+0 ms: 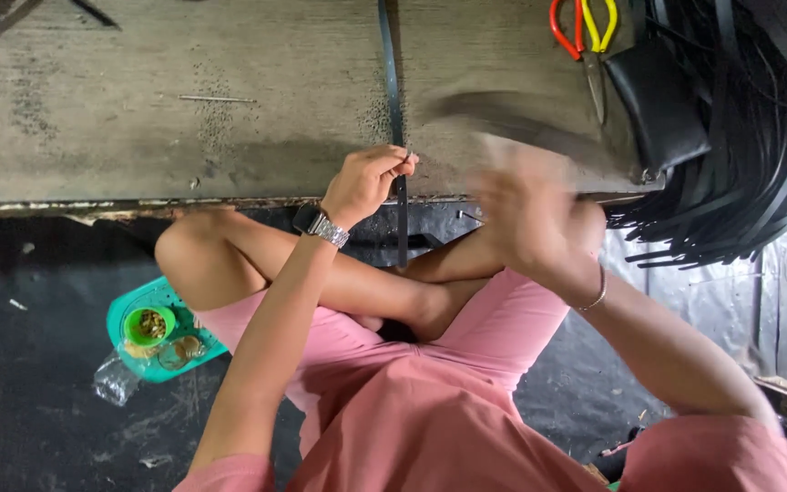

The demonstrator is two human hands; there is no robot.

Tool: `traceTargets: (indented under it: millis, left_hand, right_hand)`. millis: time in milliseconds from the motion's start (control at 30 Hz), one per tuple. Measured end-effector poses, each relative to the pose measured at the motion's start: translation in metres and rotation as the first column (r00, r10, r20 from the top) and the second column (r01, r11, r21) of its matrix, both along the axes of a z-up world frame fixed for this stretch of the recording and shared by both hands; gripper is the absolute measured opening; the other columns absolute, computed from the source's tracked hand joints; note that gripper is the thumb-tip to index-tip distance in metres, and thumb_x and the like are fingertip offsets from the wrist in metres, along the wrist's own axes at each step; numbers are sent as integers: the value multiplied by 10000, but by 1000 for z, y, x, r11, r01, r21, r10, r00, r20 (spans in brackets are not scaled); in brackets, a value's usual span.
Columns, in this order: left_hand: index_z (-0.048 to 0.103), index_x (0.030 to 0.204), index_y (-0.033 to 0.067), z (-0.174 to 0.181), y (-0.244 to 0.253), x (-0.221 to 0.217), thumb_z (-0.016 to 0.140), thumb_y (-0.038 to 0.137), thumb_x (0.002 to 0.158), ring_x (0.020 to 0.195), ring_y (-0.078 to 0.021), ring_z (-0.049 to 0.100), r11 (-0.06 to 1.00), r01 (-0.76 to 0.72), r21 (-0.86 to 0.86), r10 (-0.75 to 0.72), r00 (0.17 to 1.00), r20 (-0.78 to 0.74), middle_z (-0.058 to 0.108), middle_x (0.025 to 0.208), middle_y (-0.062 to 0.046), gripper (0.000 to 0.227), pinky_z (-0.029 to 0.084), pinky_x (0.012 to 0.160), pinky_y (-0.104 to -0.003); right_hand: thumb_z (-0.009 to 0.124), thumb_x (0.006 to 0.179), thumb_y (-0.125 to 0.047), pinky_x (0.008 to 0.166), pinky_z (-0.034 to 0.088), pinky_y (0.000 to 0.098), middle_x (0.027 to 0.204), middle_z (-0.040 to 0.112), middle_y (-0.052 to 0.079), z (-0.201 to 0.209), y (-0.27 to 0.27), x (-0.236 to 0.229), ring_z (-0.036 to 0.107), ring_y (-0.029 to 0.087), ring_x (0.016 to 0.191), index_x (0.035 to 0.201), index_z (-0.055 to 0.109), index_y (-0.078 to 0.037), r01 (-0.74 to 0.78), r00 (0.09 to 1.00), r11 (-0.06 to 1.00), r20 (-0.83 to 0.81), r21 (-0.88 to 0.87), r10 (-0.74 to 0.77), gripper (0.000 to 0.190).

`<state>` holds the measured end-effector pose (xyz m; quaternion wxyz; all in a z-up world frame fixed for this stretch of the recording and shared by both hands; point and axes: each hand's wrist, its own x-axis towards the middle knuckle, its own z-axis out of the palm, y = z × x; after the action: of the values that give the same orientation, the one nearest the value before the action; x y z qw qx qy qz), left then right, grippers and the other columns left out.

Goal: The person sits cross-legged on the floor and repeatedly hammers nails into a black strap laid on a wooden workbench. They pick up nails, position them on the strap, and strike them with a hammer.

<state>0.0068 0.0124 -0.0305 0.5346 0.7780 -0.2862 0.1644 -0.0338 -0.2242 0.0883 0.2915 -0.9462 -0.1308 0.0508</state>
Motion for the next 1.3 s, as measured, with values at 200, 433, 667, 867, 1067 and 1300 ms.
traceTargets:
  millis: [200,433,667,867,1067,1300]
  left_hand:
    - [722,849,-18,8,1,3,629,-76,980,840,-340,752,1000,20,-20,-20,1000,-18,770,862,-154,170,614,776,-394]
    - [751,964,8,-8,4,1,629,-32,988,1073,-249,737,995,32,98,-25,997,-69,773,1104,-105,131,628,975,-375]
    - [722,861,-2,1,2,-3,646,-1,998,868,-331,749,999,2,35,-1,999,-39,772,868,-136,157,610,782,-387]
    - [719,875,30,14,0,-2,660,54,1017,877,-315,752,1000,23,-12,-24,996,-81,766,871,-116,156,604,787,-376]
    - [750,900,44,14,0,-2,716,82,995,901,-235,750,998,-18,-52,16,999,-39,767,912,-52,108,593,817,-296]
    - [737,903,-5,20,0,-6,789,89,936,863,-302,759,997,-72,8,73,996,-45,760,887,-126,112,621,756,-352]
  right_hand:
    - [629,999,-449,530,402,487,627,536,222,41,-5,-3,575,420,583,916,526,-49,131,991,990,18,52,-132,421]
    - [463,1112,-376,383,272,300,579,382,65,91,12,-1,410,150,400,976,345,6,-178,884,794,449,582,-131,422]
    - [601,1020,-463,529,473,509,677,598,235,7,-1,9,673,464,657,946,490,-44,-75,997,996,13,-54,76,440]
    - [614,1078,-397,582,468,538,682,599,179,0,-31,51,664,436,644,1034,489,-75,148,949,982,298,-121,-106,347]
    - [815,930,-303,824,520,467,1037,617,150,-51,-39,73,625,354,1000,1197,638,-58,320,799,784,596,-531,77,403]
    - [706,927,-407,851,442,460,1263,599,98,-91,23,52,578,380,1154,1271,695,-195,-343,817,936,466,-79,339,404]
